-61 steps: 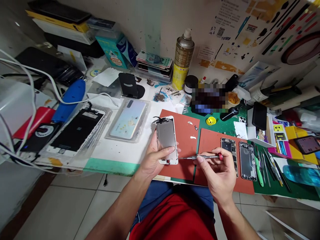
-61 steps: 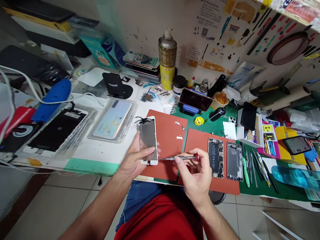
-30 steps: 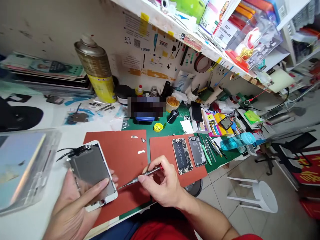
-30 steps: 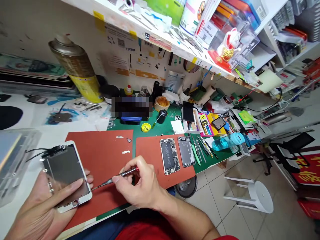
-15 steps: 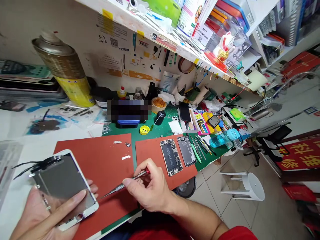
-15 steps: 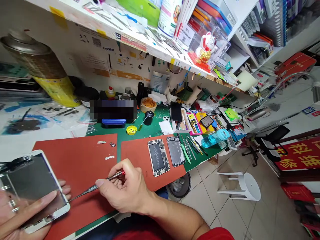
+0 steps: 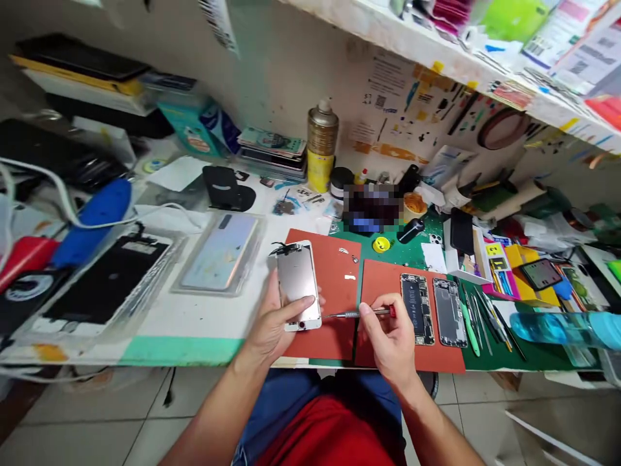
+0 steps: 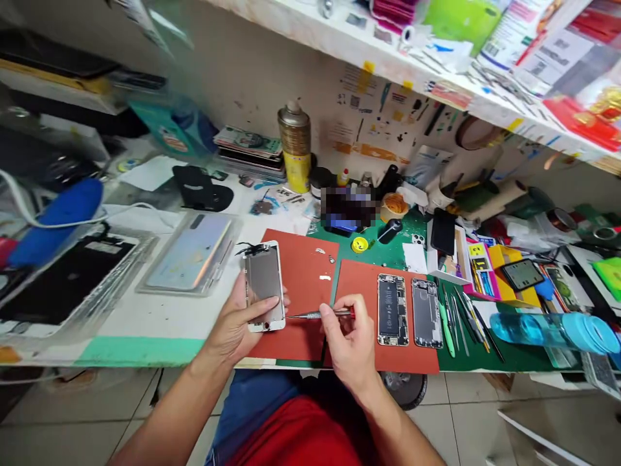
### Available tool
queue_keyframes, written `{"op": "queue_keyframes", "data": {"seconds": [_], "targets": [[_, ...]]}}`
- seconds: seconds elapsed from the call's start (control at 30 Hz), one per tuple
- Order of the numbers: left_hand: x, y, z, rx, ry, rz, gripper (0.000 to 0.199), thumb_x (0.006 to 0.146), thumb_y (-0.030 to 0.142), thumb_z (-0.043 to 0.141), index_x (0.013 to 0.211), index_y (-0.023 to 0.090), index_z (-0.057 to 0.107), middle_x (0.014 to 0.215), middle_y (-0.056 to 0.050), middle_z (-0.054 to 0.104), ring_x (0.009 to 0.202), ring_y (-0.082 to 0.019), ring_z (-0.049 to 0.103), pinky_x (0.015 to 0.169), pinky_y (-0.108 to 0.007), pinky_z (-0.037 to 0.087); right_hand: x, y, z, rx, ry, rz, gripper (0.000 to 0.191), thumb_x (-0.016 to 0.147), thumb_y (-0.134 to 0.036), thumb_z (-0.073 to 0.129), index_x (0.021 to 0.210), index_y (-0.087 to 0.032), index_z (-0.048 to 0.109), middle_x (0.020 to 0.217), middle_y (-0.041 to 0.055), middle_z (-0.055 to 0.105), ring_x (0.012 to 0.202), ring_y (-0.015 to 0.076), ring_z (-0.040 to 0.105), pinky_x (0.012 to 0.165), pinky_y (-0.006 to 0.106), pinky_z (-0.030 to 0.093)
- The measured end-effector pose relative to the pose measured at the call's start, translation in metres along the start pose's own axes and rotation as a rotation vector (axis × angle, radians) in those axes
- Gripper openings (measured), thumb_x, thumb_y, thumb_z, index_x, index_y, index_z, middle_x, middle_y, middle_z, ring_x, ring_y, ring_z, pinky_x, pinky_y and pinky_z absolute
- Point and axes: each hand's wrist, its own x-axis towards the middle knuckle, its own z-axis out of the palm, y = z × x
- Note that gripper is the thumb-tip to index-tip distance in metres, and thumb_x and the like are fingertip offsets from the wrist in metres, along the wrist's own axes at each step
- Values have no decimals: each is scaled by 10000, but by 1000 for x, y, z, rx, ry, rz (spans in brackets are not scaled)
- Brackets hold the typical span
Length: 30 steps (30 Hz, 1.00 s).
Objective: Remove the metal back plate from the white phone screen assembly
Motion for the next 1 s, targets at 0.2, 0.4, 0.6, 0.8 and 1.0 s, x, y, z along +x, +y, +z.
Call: {"op": "queue_keyframes", "data": {"seconds": [0.2, 0.4, 0.6, 0.8, 1.0], "targets": [[-1, -2, -2, -74, -70, 5, 849, 684, 205, 966, 1369, 292, 472, 949, -45, 784, 784, -260, 790, 625, -310, 638, -1, 0, 0, 8, 45, -31, 305, 973, -459, 758, 930, -246, 543, 704, -38, 636, 549, 122, 591, 526, 233, 495], [1, -5, -4, -74, -100, 22, 896, 708, 216, 959, 1443, 314, 456, 945, -41, 773, 800, -281, 799, 639, -329, 642, -1, 3, -1, 1, 78, -44, 290, 963, -442, 778, 935, -238, 574, 752, -33, 639, 604, 122, 620, 586, 237, 525], [2, -6, -6, -43, -103, 28, 945, 706, 248, 965, 1484, 304, 431, 966, -58, 775, 804, -299, 806, 629, -338, 646, -3, 3, -1, 17, 76, -13, 289, 961, -422, 790, 944, -242, 564, 699, -61, 581, 548, 109, 574, 533, 225, 489], [1, -4, -3, -45, -101, 31, 918, 688, 250, 971, 1444, 302, 453, 960, -53, 777, 798, -288, 799, 634, -338, 647, -1, 5, -2, 1, 70, -12, 286, 969, -430, 779, 957, -245, 561, 694, -54, 603, 552, 117, 587, 540, 232, 489], [1, -5, -4, -51, -97, 20, 984, 688, 249, 981, 1497, 306, 424, 974, -61, 777, 833, -297, 799, 675, -358, 656, -1, 6, -2, 9, 61, 0, 286, 986, -459, 751, 969, -255, 552, 663, -53, 635, 528, 135, 612, 526, 246, 503]]}}
